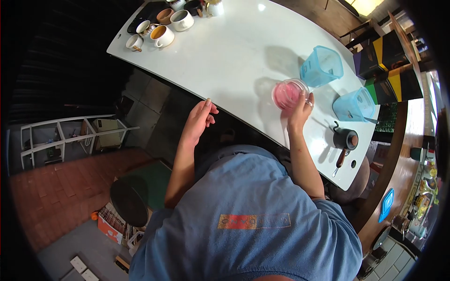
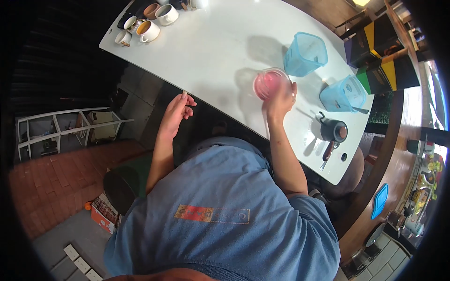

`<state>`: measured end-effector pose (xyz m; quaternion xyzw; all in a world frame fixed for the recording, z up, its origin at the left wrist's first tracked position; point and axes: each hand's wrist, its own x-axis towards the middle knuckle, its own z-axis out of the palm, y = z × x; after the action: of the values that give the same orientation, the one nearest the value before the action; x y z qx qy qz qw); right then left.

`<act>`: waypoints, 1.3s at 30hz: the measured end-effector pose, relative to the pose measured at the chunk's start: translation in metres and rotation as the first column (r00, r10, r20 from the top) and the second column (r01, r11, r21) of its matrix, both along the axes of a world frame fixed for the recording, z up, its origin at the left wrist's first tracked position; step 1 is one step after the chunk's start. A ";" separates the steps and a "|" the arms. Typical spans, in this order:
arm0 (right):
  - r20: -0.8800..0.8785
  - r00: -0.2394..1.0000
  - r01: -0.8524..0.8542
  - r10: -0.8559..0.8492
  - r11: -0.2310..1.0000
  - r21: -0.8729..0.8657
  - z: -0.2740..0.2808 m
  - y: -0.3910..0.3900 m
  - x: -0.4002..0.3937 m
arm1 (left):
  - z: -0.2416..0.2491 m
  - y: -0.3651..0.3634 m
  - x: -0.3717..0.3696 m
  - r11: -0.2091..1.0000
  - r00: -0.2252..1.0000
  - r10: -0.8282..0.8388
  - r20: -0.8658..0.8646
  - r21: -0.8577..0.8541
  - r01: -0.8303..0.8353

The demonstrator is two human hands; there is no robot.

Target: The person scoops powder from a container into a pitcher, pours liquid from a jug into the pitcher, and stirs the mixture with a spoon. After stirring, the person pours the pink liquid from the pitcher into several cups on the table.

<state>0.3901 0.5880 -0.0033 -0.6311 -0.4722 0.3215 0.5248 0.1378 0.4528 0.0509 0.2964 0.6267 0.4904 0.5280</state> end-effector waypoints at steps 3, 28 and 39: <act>-0.402 0.916 0.017 -0.007 1.000 0.022 0.006 0.008 -0.008 | 0.001 -0.002 -0.011 1.000 1.000 0.028 -0.007 -0.007 -0.028; -0.272 0.871 -0.402 0.409 0.912 0.085 0.050 0.018 0.004 | -0.011 0.005 -0.040 0.994 0.984 0.108 0.141 0.004 -0.110; -0.382 0.839 -0.402 0.386 0.915 0.042 0.054 0.019 0.017 | -0.004 0.001 -0.022 0.991 0.979 0.127 0.158 0.021 -0.132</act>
<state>0.4070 0.6074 0.0505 -0.4558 -0.4737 0.5487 0.5166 0.1157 0.4535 0.0465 0.2241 0.5936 0.5553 0.5376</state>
